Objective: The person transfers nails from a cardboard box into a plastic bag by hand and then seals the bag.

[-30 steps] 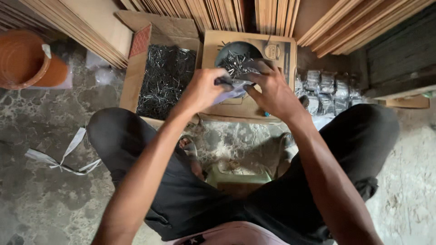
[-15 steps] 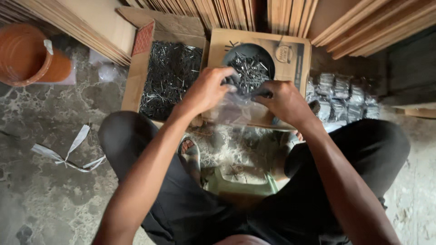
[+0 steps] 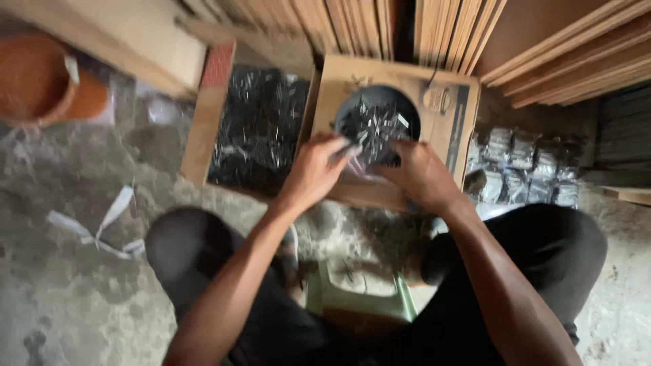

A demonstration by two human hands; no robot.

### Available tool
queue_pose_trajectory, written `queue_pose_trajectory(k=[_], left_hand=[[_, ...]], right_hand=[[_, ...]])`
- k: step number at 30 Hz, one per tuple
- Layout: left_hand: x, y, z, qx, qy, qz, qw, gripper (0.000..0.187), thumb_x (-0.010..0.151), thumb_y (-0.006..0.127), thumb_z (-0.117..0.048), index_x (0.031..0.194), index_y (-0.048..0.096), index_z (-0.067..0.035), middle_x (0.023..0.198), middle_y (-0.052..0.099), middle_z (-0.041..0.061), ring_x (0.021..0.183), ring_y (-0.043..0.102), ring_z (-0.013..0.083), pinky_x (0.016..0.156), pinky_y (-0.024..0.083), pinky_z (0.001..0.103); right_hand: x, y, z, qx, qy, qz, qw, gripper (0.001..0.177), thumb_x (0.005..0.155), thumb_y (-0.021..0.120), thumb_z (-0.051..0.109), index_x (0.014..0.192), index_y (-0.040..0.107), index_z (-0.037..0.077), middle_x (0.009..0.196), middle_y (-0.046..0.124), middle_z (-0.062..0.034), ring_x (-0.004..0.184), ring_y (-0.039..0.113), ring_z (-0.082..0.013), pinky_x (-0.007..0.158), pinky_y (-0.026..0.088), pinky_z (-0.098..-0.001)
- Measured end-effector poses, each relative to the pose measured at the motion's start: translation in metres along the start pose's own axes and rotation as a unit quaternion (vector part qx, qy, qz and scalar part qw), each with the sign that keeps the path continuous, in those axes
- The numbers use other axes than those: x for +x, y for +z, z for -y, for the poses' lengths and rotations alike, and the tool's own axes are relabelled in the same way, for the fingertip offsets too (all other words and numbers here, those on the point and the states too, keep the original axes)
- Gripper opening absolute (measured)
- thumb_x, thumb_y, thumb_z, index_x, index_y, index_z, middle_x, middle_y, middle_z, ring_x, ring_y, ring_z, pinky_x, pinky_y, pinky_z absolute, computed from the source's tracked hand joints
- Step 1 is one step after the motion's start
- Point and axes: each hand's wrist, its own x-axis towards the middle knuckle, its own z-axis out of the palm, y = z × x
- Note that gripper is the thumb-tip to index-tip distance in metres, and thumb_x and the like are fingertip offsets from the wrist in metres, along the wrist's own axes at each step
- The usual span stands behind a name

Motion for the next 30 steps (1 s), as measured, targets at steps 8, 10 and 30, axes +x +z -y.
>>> queue_pose_trajectory(k=[8,10,30], left_hand=[[-0.027,0.008,-0.013,0.036,0.076,-0.008,0.996,0.016,0.075,0.069,-0.016,0.089,0.067,-0.011,0.086,0.063,0.016,0.088,0.061,0.0334,0.076,0.050,0.042],[-0.044,0.014,-0.013,0.081,0.069,-0.004,0.994,0.016,0.075,0.068,-0.014,0.091,0.067,-0.012,0.088,0.064,0.013,0.089,0.061,0.0313,0.077,0.050,0.040],[-0.042,0.050,0.004,0.208,0.013,0.082,0.975,0.023,0.076,0.059,-0.020,0.099,0.061,-0.017,0.089,0.060,0.004,0.088,0.062,0.0246,0.074,0.053,0.039]], right_hand=[[-0.030,0.014,-0.003,-0.026,-0.066,-0.029,0.997,0.030,0.071,0.073,0.025,0.087,0.064,0.002,0.079,0.066,-0.0168,0.078,0.064,-0.0353,0.069,0.051,-0.0444],[-0.044,0.021,-0.005,-0.018,-0.057,-0.025,0.998,0.029,0.069,0.074,0.026,0.085,0.064,0.005,0.077,0.066,-0.0148,0.077,0.064,-0.0337,0.067,0.050,-0.0442],[-0.044,0.032,-0.013,-0.013,-0.152,0.031,0.988,0.019,0.086,0.058,0.013,0.097,0.061,-0.002,0.088,0.065,-0.0191,0.083,0.064,-0.0358,0.071,0.052,-0.0442]])
